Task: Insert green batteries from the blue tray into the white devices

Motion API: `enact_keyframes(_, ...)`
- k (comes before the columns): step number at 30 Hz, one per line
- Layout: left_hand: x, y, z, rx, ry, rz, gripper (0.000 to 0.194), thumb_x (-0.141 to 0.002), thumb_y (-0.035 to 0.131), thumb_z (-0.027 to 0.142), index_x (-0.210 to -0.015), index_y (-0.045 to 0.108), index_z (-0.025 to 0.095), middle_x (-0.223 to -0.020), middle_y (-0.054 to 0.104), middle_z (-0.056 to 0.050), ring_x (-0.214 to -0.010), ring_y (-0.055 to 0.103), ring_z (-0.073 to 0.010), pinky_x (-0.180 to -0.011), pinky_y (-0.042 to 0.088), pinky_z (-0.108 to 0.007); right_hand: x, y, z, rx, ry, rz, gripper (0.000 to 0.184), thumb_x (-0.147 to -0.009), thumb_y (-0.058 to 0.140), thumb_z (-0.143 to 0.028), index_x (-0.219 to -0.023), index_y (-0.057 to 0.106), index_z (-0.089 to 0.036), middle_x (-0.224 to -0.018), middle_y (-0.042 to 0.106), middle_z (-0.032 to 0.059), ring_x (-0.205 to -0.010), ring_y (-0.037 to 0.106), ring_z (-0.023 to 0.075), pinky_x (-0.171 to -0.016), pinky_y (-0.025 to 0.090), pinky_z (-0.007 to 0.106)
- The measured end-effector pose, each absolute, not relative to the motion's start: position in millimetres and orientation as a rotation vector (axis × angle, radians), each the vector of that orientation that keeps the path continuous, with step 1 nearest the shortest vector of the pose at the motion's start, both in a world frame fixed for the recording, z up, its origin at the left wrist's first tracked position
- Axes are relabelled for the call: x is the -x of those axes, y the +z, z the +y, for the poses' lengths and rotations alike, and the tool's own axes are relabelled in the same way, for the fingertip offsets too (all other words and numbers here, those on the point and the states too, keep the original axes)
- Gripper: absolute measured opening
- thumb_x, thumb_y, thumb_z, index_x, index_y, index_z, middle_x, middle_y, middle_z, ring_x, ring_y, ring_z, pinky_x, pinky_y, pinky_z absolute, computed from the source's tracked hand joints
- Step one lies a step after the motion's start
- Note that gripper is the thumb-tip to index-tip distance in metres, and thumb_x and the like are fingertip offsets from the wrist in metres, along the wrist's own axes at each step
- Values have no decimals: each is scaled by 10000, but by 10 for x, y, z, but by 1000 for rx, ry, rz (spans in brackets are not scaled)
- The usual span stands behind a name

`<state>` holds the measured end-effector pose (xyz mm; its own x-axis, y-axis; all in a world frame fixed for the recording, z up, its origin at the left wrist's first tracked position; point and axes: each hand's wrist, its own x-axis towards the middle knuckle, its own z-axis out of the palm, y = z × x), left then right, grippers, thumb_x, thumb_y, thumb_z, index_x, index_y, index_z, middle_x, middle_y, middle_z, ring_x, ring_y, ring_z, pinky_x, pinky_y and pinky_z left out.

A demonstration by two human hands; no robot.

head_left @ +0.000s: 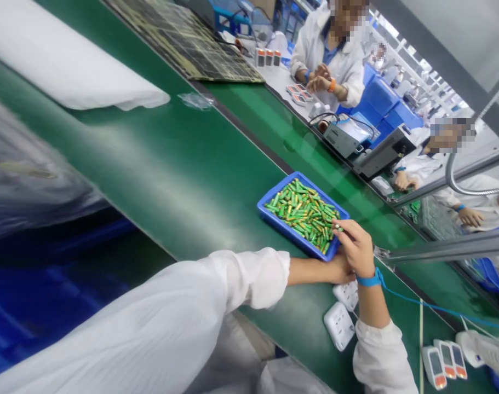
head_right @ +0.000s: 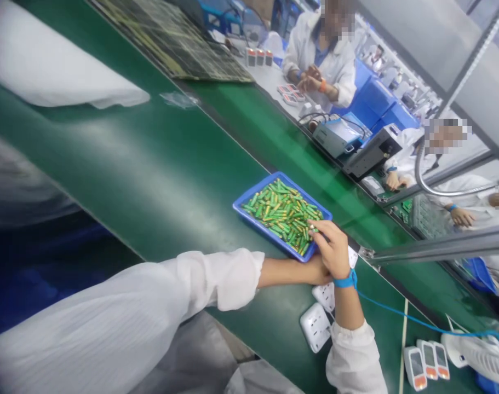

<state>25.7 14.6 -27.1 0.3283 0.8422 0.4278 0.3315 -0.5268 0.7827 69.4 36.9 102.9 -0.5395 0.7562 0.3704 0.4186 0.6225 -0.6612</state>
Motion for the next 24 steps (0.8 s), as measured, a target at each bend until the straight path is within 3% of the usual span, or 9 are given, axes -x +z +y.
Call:
enact_keyframes(4,-92,-205,136,-2129,1156,920,385,-928,751,266,-1306,786,203,-1466,706,-165,-1433,594,-441,-1261,484,-643,-1464,797,40,1193,629,-1815,316,-1042,741,-416,-1314,831,-283,-1178,862,86,-1077,813,283,-990,657,464)
enact_keyframes(9,30,-151,150,-2179,1143,996,439,-945,738,236,-1384,749,221,-1460,665,-160,-1431,563,-394,-1238,527,-610,-2143,298,-177,1410,560,-1407,343,-993,761,-506,-1165,782,-210,-1103,882,122,-972,833,283,-909,674,452)
enact_keyframes(16,87,-196,85,-2285,943,1078,563,-1066,617,291,-1616,570,180,-1810,389,-192,-1707,336,-406,-1371,397,-625,-2085,164,25,1329,312,-1629,177,-1032,721,-366,-1031,861,-258,-1100,862,85,-1113,777,280,-1077,594,476)
enact_keyframes(24,118,-147,63,-2324,851,1085,585,-1091,584,311,-1655,528,166,-1840,347,-202,-1728,318,-401,-1368,410,-613,-2122,65,-12,1396,315,-1826,223,-1079,688,-301,-1185,885,-289,-1182,879,59,-1153,798,267,-1063,624,426)
